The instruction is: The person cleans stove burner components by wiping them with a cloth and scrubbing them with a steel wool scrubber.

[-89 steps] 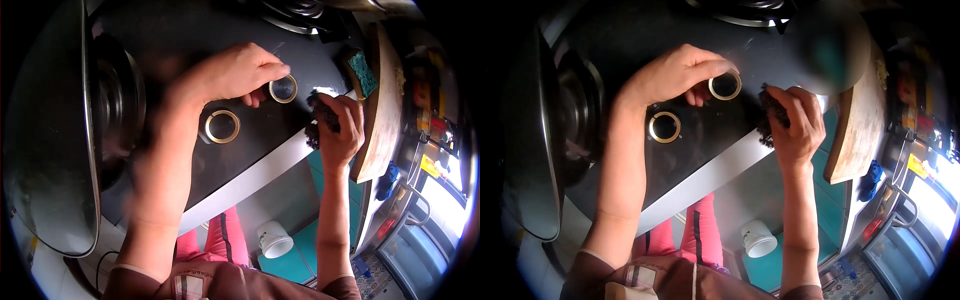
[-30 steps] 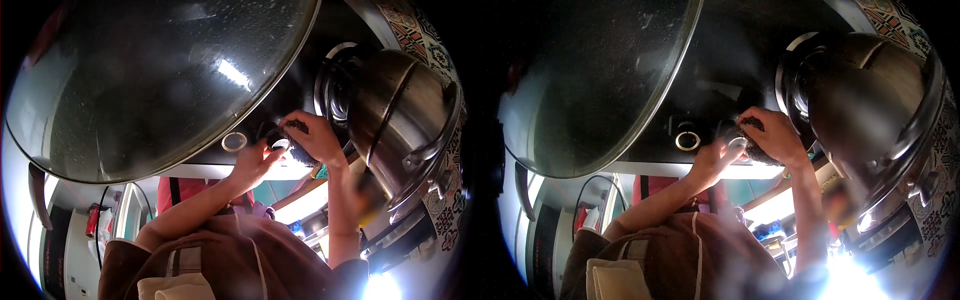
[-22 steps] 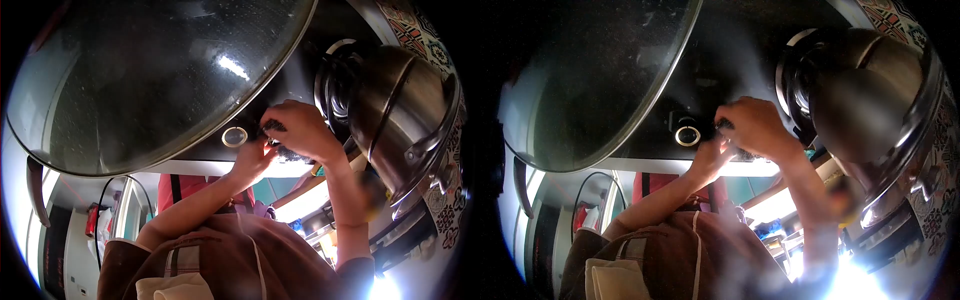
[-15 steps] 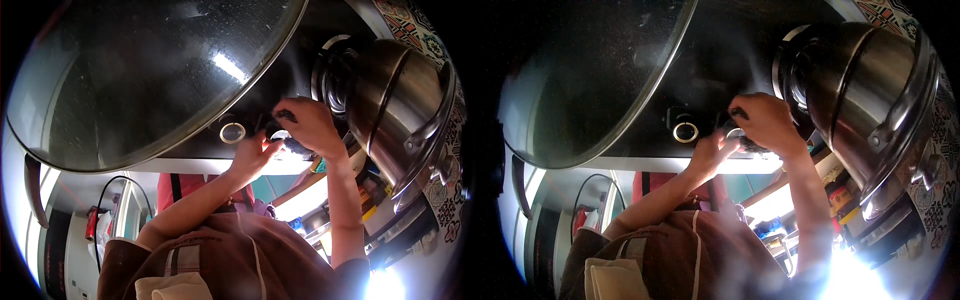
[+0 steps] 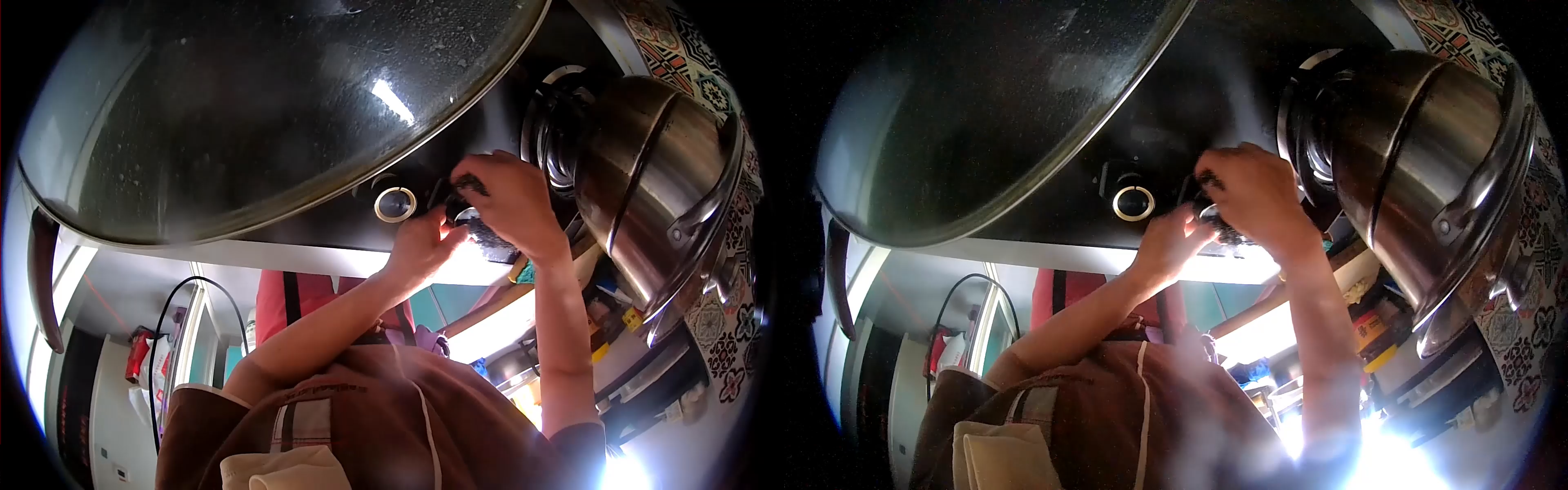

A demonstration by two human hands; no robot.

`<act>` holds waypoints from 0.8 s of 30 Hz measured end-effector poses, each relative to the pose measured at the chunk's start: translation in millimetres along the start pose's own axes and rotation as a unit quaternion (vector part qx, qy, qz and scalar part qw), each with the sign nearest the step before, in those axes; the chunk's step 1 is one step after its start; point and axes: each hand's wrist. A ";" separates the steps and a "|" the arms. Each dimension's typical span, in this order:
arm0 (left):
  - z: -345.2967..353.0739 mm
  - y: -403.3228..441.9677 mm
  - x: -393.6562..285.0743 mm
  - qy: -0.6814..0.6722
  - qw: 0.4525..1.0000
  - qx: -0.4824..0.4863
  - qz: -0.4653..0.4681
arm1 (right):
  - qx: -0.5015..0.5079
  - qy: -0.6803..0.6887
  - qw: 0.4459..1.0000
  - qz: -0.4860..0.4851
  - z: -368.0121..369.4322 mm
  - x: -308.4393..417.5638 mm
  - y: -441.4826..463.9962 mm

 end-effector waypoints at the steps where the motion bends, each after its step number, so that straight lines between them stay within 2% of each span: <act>1: 3.4 2.7 6.8 0.011 0.999 -0.021 0.027 | 0.019 -0.005 0.999 -0.027 1.5 3.0 4.2; 3: 11.8 7.0 19.6 0.033 0.994 -0.060 0.080 | 0.058 -0.017 0.995 -0.078 2.6 4.9 10.2; 6: 8.8 2.6 12.5 -0.104 0.993 -0.018 0.061 | 0.057 0.058 0.996 0.024 -1.8 -6.4 1.7; 8: 4.3 0.9 2.5 -0.082 0.996 -0.019 0.026 | 0.048 0.113 0.988 0.090 -2.8 -12.5 -3.9; 9: 3.9 -1.0 1.5 -0.069 0.997 -0.015 0.005 | 0.042 0.087 0.992 0.076 -1.5 -11.1 -4.0; 12: 6.3 3.1 10.6 0.025 0.998 -0.039 0.045 | 0.035 0.010 0.999 0.010 3.8 2.1 3.1; 15: 13.3 11.5 23.8 0.055 0.995 -0.050 0.070 | 0.111 -0.064 0.989 -0.070 3.4 22.6 8.3; 18: 10.8 5.4 17.5 -0.008 0.993 -0.072 0.092 | 0.035 0.033 0.999 0.013 0.8 6.3 -1.2; 19: 11.2 5.4 16.2 -0.040 0.995 -0.052 0.073 | 0.011 0.052 0.998 0.035 1.6 -2.3 -4.5; 21: 12.6 5.6 14.0 -0.105 0.994 -0.013 0.034 | 0.020 0.096 0.988 0.116 4.5 -18.4 -15.5; 22: 11.8 6.2 13.6 -0.063 0.998 -0.008 0.019 | 0.021 0.109 0.983 0.145 8.3 -22.2 -23.6; 24: 11.6 6.8 12.4 -0.091 0.995 -0.010 0.032 | 0.004 0.137 0.974 0.180 15.6 -26.7 -30.8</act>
Point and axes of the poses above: each hand's wrist, its own y-axis towards the middle knuckle, its own z-axis out of the palm, x = y × z, and after that the axes turned 6 degrees about -z, right-handed
